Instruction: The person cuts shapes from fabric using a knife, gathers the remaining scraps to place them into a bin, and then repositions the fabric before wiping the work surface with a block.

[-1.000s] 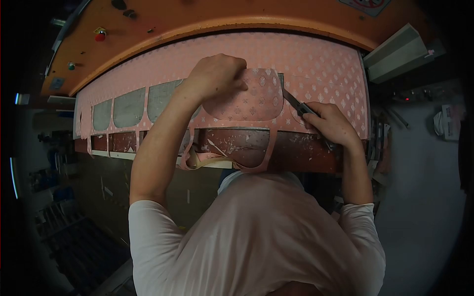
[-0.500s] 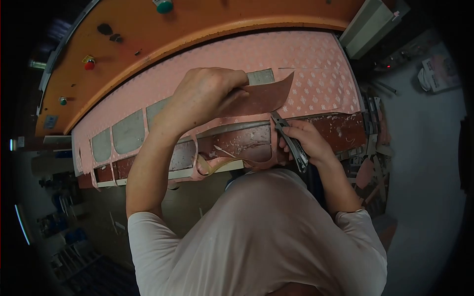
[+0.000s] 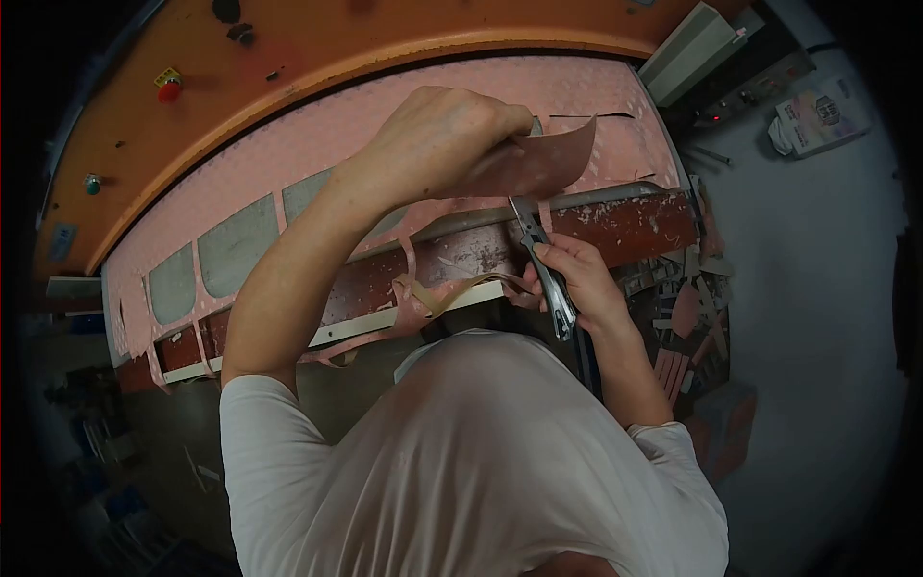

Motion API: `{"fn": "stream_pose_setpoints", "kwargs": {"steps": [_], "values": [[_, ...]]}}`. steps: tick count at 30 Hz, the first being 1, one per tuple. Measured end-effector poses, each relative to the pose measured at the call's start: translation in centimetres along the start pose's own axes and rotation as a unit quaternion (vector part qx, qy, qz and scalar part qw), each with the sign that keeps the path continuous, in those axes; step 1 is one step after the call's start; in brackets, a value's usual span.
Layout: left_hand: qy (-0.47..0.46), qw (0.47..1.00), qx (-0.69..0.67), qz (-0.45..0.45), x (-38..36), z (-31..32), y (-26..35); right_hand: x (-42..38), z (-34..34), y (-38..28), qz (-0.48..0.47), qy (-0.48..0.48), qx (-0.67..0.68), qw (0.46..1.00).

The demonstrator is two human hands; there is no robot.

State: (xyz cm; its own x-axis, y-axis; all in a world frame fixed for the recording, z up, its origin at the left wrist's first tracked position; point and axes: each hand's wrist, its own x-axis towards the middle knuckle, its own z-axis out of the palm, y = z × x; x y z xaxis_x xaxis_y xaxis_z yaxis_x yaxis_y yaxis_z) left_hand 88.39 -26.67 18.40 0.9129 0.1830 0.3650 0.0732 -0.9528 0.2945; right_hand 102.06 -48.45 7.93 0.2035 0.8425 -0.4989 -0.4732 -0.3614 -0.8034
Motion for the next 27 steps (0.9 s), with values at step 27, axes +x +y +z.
{"fn": "stream_pose_setpoints", "kwargs": {"steps": [27], "values": [[0.101,0.994,-0.013,0.045,-2.8,-1.8,-2.5,-0.6,7.6,2.0,-0.097,0.058,0.034,0.993]]}}
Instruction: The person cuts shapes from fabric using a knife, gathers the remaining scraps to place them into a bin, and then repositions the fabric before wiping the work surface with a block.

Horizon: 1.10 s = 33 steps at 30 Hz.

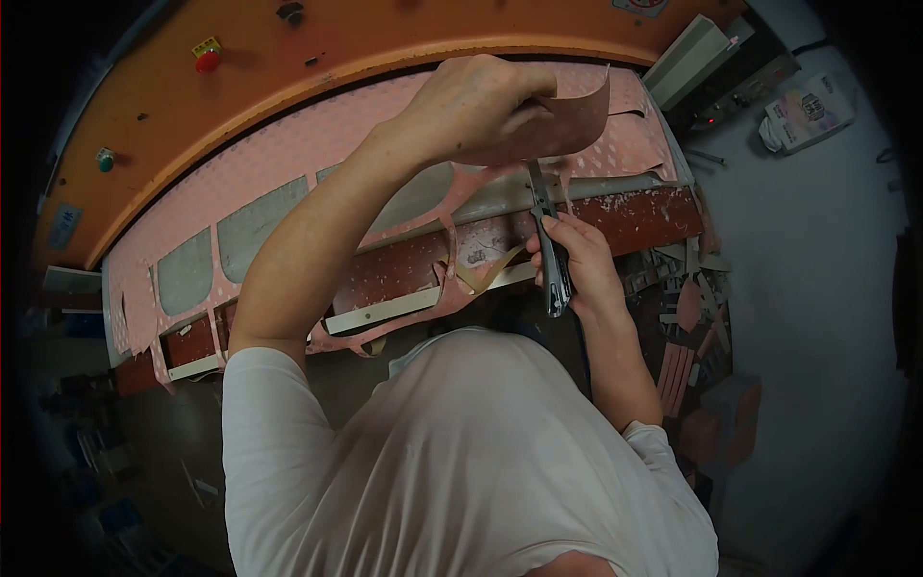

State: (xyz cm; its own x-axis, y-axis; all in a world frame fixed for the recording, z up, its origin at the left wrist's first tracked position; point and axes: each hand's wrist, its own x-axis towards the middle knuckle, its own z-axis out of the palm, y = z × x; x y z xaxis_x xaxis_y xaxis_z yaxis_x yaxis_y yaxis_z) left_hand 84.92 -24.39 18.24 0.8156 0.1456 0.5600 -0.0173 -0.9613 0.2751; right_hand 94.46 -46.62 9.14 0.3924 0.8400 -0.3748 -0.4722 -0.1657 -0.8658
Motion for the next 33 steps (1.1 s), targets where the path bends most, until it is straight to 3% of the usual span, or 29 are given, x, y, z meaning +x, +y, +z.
{"fn": "stream_pose_setpoints", "kwargs": {"steps": [33], "values": [[0.002,1.0,-0.005,0.002,-0.5,-1.0,0.2,0.5,1.6,-1.3,0.005,-0.02,-0.016,1.0]]}}
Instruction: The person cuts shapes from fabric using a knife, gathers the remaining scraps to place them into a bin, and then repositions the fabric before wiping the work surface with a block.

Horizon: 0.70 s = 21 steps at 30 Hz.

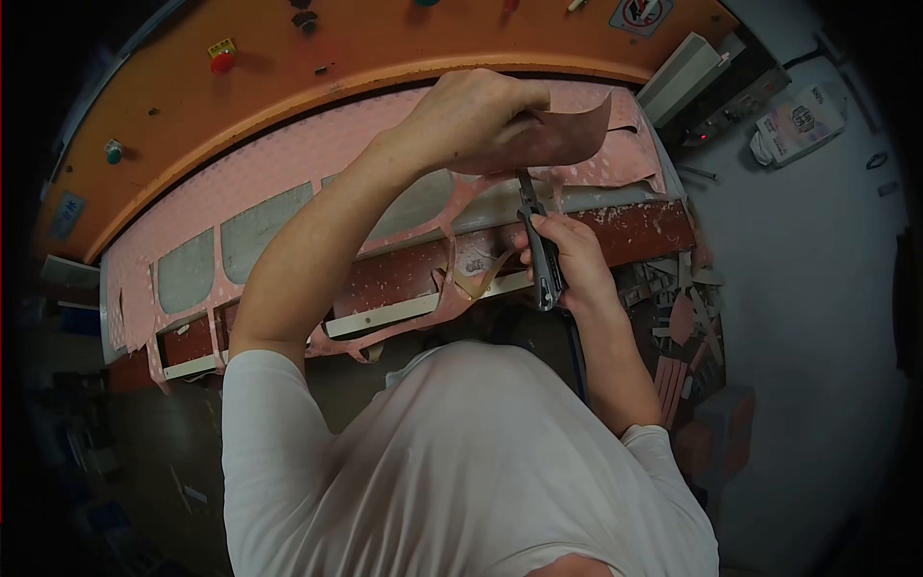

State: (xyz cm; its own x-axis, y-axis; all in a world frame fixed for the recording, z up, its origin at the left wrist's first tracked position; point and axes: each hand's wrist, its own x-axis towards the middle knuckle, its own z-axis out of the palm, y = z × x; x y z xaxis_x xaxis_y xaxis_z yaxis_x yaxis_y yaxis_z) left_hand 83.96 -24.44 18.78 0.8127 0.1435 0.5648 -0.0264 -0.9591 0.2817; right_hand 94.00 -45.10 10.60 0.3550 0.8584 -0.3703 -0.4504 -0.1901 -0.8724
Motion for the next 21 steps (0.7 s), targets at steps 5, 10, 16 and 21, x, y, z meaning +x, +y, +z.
{"fn": "stream_pose_setpoints", "kwargs": {"steps": [5,10,16,21], "values": [[-0.003,1.0,0.017,0.006,-0.2,-0.3,0.0,-0.3,1.6,0.8,-0.001,-0.017,-0.053,0.998],[0.023,1.0,0.016,-0.001,-1.3,-0.5,-0.9,-0.8,1.9,1.8,0.006,-0.022,-0.079,0.997],[0.023,0.999,0.033,-0.013,-1.7,-1.6,-0.5,-0.3,3.2,0.5,0.014,-0.045,-0.074,0.996],[0.054,0.998,0.009,-0.023,-3.0,-2.3,-1.6,-1.3,2.9,0.6,0.031,-0.07,-0.067,0.995]]}}
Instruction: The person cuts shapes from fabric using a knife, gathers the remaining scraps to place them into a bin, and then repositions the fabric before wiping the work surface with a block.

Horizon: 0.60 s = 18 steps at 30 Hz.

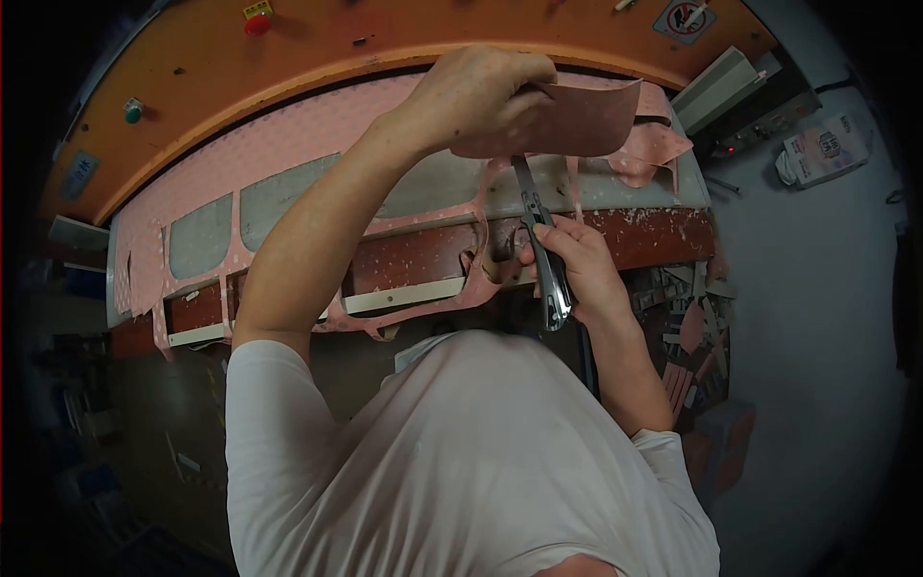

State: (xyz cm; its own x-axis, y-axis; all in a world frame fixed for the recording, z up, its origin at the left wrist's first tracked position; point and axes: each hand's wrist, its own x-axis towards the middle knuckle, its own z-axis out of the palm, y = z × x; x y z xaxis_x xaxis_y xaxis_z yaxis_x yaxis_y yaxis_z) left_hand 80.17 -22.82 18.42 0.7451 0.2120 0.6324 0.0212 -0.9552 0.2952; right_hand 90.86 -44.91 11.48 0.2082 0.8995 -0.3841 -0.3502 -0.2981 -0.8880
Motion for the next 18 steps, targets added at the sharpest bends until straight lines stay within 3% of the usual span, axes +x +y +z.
{"fn": "stream_pose_setpoints", "kwargs": {"steps": [9,18], "values": [[0.024,0.998,-0.037,-0.044,-1.1,-0.8,-1.3,1.7,0.2,-0.7,-0.019,-0.003,0.017,1.0],[0.018,0.999,-0.013,-0.045,-1.5,-1.7,-0.8,3.5,1.5,-1.5,-0.005,0.002,-0.08,0.997]]}}
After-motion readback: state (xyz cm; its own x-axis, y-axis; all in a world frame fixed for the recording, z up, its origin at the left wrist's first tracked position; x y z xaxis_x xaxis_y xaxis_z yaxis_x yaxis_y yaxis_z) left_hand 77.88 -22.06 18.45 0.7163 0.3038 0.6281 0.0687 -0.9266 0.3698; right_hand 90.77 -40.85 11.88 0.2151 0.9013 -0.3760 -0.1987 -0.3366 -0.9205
